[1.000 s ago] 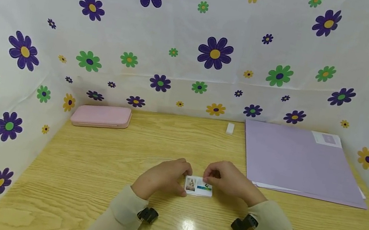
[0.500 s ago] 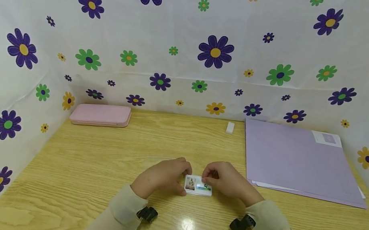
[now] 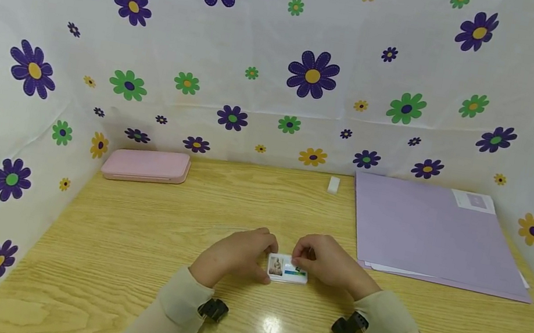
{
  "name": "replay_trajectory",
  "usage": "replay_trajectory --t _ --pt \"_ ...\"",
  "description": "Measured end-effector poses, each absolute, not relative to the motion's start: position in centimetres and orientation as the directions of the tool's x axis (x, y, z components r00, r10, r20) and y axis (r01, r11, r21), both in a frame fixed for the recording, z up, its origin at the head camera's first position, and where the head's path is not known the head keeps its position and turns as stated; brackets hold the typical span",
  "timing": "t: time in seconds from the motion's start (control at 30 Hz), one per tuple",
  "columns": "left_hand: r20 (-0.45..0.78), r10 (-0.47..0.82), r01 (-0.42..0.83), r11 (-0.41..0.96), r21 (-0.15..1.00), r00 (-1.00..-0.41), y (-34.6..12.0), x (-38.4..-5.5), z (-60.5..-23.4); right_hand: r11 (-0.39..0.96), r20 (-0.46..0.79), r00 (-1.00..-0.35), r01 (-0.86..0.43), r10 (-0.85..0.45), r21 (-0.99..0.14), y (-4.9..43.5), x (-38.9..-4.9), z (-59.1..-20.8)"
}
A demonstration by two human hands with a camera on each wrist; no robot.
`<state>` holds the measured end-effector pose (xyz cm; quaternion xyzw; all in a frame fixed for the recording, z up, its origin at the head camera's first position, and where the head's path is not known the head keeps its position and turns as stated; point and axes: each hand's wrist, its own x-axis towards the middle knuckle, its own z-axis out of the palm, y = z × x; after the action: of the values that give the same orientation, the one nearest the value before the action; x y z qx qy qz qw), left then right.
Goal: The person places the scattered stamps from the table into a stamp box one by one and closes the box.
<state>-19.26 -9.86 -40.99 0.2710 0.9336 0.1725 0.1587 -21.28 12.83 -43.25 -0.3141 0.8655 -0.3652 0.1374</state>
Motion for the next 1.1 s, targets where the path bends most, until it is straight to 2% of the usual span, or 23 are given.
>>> replay_trajectory --t 0.23,0.9,1.1 --pt "-0.198 0.561 0.453 0.793 0.408 -0.804 -9.87 -19.26 -40.97 0.537 0.009 -0.758 -0.47 -0.652 -0.701 12.85 -21.19 -43.21" --pt "-0.196 0.558 0.453 0.796 0.401 -0.807 -9.76 -19.17 -41.09 0.602 0.004 -0.79 -0.47 -0.613 -0.646 12.73 -21.01 -43.13" --pt "-0.201 0.562 0.458 0.796 0.396 -0.803 -9.84 -19.18 -40.94 0.595 0.004 -0.769 -0.498 -0.639 -0.631 12.92 -21.0 -42.64"
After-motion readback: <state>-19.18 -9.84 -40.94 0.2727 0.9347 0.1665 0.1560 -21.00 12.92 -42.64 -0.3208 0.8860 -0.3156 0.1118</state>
